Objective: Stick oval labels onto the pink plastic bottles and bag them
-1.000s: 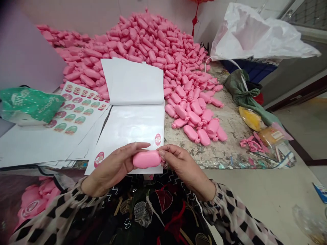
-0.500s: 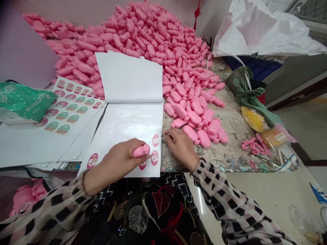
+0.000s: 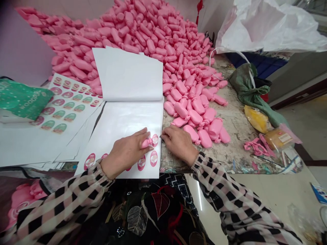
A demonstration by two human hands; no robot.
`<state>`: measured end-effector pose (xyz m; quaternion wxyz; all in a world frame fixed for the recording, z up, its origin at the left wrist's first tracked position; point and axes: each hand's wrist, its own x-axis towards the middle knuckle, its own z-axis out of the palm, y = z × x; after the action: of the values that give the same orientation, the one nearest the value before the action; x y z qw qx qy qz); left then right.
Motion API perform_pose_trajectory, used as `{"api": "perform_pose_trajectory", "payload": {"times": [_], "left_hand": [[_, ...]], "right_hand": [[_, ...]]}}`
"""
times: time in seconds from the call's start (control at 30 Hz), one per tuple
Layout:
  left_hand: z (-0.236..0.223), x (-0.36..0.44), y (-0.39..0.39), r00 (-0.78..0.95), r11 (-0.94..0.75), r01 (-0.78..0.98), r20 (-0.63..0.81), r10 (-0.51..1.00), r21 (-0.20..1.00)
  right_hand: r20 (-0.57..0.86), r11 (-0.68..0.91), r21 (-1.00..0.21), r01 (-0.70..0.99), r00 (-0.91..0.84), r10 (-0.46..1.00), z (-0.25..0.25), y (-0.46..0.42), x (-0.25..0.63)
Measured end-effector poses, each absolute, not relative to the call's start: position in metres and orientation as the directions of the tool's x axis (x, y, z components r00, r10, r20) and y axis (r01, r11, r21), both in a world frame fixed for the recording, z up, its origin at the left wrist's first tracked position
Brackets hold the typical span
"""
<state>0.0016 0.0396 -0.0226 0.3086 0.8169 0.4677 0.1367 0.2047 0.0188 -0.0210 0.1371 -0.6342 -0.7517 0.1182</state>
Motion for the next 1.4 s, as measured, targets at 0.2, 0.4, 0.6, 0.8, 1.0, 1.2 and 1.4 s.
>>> {"api": "perform_pose_trajectory", "payload": {"times": [0.2, 0.4, 0.6, 0.8, 1.0, 1.2, 1.4], "left_hand": [[-0.021, 0.006, 0.04, 0.557, -0.493, 0.803, -0.125, 0.821, 0.336], [-0.023, 0.005, 0.044, 0.604, -0.558, 0.782, -0.117, 0.789, 0.277], [-0.018, 0.006, 0.052, 0.622, -0.566, 0.775, -0.178, 0.763, 0.282], [-0.018, 0.007, 0.056, 0.623, -0.553, 0.773, -0.204, 0.755, 0.312], [-0.017, 0.008, 0.055, 0.599, -0.53, 0.79, -0.205, 0.774, 0.307], [-0.015, 0.008, 0.056, 0.599, -0.54, 0.793, -0.207, 0.773, 0.282], [-0.017, 0.009, 0.056, 0.59, -0.527, 0.802, -0.237, 0.772, 0.281]], "right_hand": [[0.043, 0.172, -0.487, 0.856, -0.173, 0.984, -0.028, 0.022, 0.209], [-0.002, 0.016, -0.663, 0.748, -0.024, 1.0, -0.039, 0.019, 0.203], [0.065, -0.017, -0.545, 0.839, 0.062, 0.996, -0.038, 0.016, 0.192], [0.2, 0.007, -0.507, 0.862, 0.11, 0.974, -0.036, 0.008, 0.182], [0.272, 0.058, -0.492, 0.868, 0.09, 0.958, -0.035, 0.001, 0.176], [0.187, -0.008, -0.55, 0.835, 0.132, 0.973, -0.036, 0.008, 0.181], [-0.134, -0.15, -0.724, 0.673, 0.076, 0.988, -0.043, 0.026, 0.198]]}}
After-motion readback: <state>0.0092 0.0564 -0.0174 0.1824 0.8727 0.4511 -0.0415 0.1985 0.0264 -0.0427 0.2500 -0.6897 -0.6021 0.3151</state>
